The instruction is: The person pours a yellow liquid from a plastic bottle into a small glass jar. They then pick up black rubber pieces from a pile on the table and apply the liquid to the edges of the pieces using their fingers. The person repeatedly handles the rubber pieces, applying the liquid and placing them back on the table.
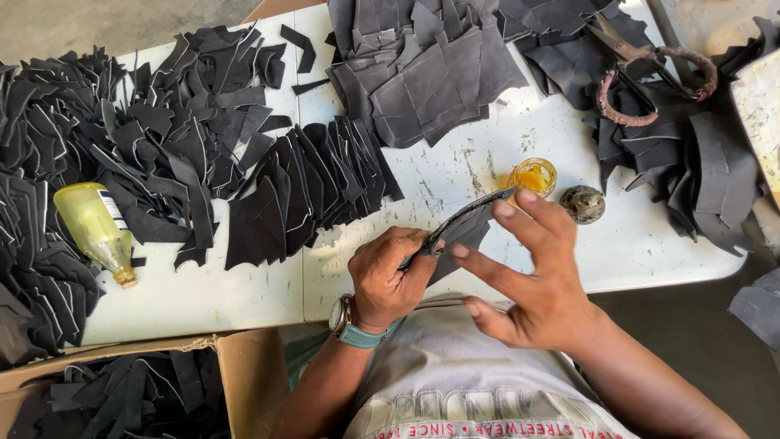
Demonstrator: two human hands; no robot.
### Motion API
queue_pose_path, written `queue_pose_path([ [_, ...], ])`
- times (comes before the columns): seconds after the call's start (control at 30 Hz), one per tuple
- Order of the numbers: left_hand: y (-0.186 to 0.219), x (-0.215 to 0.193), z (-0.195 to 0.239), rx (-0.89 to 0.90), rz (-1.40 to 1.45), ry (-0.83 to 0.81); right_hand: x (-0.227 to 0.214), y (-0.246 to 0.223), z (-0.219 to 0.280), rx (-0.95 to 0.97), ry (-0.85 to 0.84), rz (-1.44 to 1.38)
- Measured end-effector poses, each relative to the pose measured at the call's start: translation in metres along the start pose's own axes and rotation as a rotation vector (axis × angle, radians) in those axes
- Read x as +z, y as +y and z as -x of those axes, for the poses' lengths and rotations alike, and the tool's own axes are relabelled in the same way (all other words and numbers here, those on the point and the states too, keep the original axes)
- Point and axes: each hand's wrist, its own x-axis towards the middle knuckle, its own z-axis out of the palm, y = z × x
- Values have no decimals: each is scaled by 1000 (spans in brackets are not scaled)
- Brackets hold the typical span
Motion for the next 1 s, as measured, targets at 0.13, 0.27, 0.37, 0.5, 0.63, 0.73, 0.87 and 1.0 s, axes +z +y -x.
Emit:
queue_pose_path([
  [0.13,3,-1,-2,2,18,11,4,0,3,-14,-30,8],
  [0.27,3,-3,-1,-18,38,7,1,2,8,18,9,-47],
  [0.37,4,0,-1,15,-13,15,2,-5,4,39,-10,36],
  [0.5,4,0,1,51,-99,9,-1,-1,-11,144,-48,169],
  [0.63,2,-2,4,62,-142,4,0,-8,-9,98,-72,72],
  [0.73,3,-3,5,59,-157,18,-4,0,-11,189,-62,117],
  [0.87,1,-3,6,132,-186,12,-13,4,-11,273,14,41],
  [1.0,-3,-4,9,192,-189,-6,-10,7,-8,239,-87,142],
])
